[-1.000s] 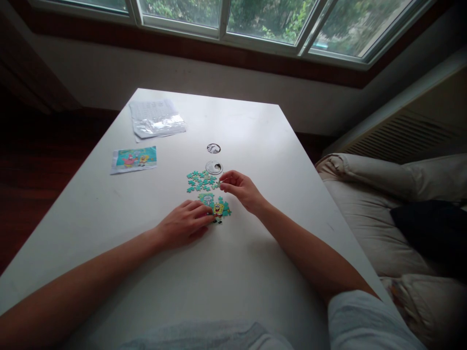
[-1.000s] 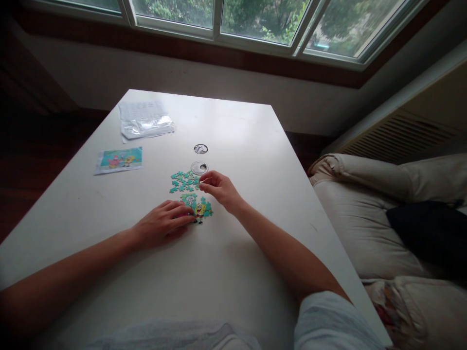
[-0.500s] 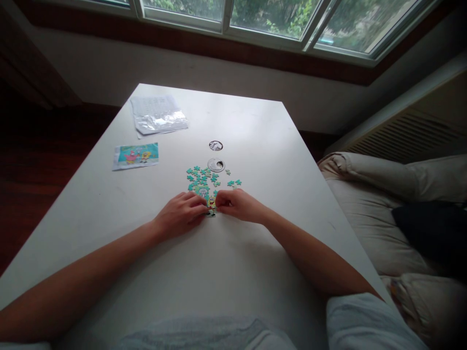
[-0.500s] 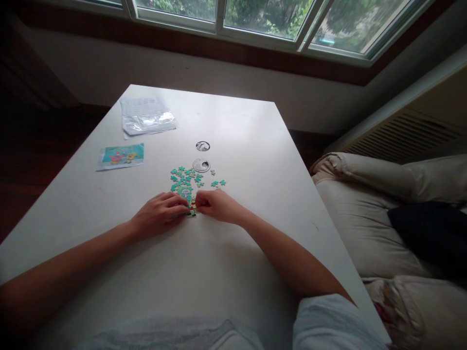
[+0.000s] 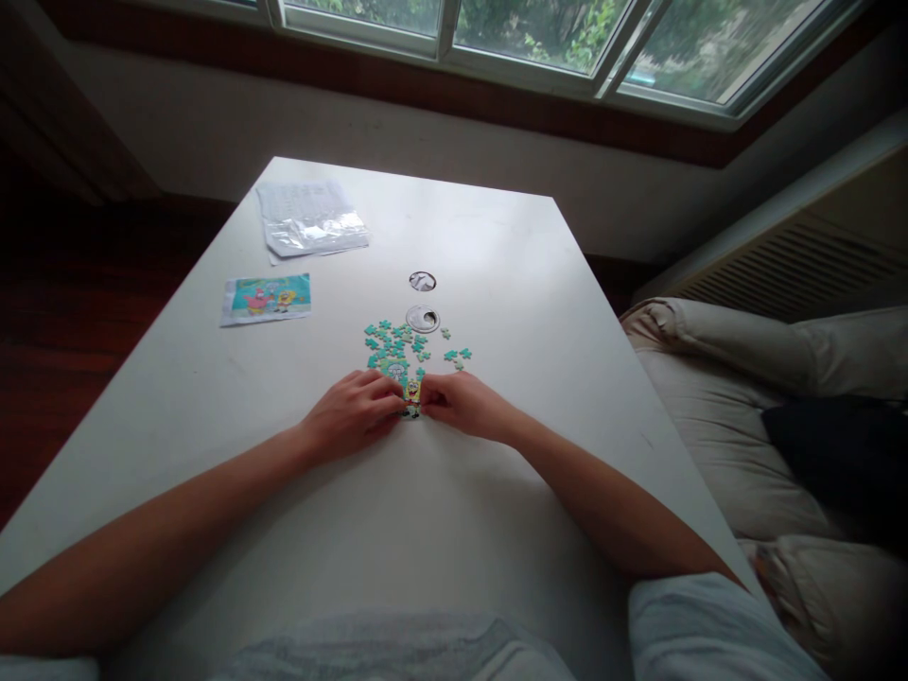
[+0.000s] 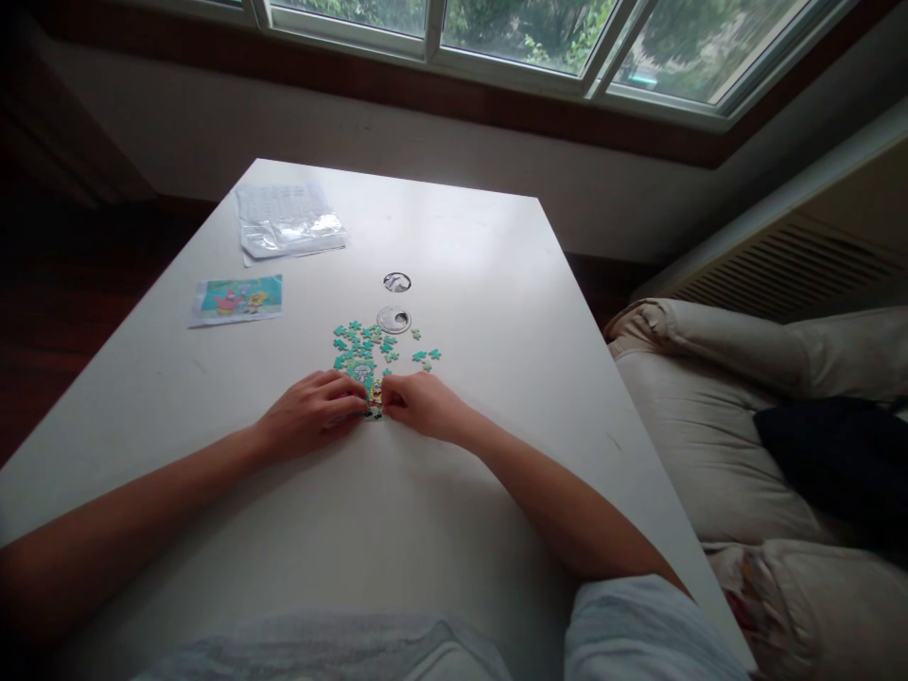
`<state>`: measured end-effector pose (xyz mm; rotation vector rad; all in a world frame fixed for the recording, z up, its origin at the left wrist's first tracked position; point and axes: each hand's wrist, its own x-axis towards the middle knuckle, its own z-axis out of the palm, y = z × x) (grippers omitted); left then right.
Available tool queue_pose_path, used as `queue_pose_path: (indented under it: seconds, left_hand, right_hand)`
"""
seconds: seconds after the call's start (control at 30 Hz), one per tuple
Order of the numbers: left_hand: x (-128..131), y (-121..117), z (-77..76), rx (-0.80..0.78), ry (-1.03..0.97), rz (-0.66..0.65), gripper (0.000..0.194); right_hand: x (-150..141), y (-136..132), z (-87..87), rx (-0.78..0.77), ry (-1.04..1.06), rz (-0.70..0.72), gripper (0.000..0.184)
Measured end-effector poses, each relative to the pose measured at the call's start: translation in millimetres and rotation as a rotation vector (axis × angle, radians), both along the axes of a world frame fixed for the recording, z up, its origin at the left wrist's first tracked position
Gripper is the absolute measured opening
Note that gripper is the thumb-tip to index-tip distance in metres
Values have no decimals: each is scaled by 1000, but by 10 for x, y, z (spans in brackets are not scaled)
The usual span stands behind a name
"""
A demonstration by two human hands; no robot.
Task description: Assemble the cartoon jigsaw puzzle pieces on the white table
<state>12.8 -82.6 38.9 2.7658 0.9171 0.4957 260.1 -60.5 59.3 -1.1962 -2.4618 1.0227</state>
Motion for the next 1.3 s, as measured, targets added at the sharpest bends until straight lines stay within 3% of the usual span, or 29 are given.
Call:
queue_pose_path:
  seconds: [0.33,0.7,0.87,0.93,1.13,1.3]
  left_hand:
    - [-1,4,2,-8,-5,-3,16]
    - [7,-3,9,-20,16,4,16]
    - [13,-3,3,-15,15,2,17]
    - [18,-1,6,-6,10,-5,20]
    - [38,-22,29,-7,14,-33,20]
    - [56,-45,48,-23,26,-111,21]
  right_hand:
    - [-24,-5,-25,121,-157,5,3]
    - [-28,17,-30,113,-234,-71,15]
    - [5,53,-1,65,-154,-80,18]
    - [71,123,21,52,-87,-121,20]
    - [413,458,37,202,-51,-453,24]
    - [577,606,-70,235,-62,-538,21]
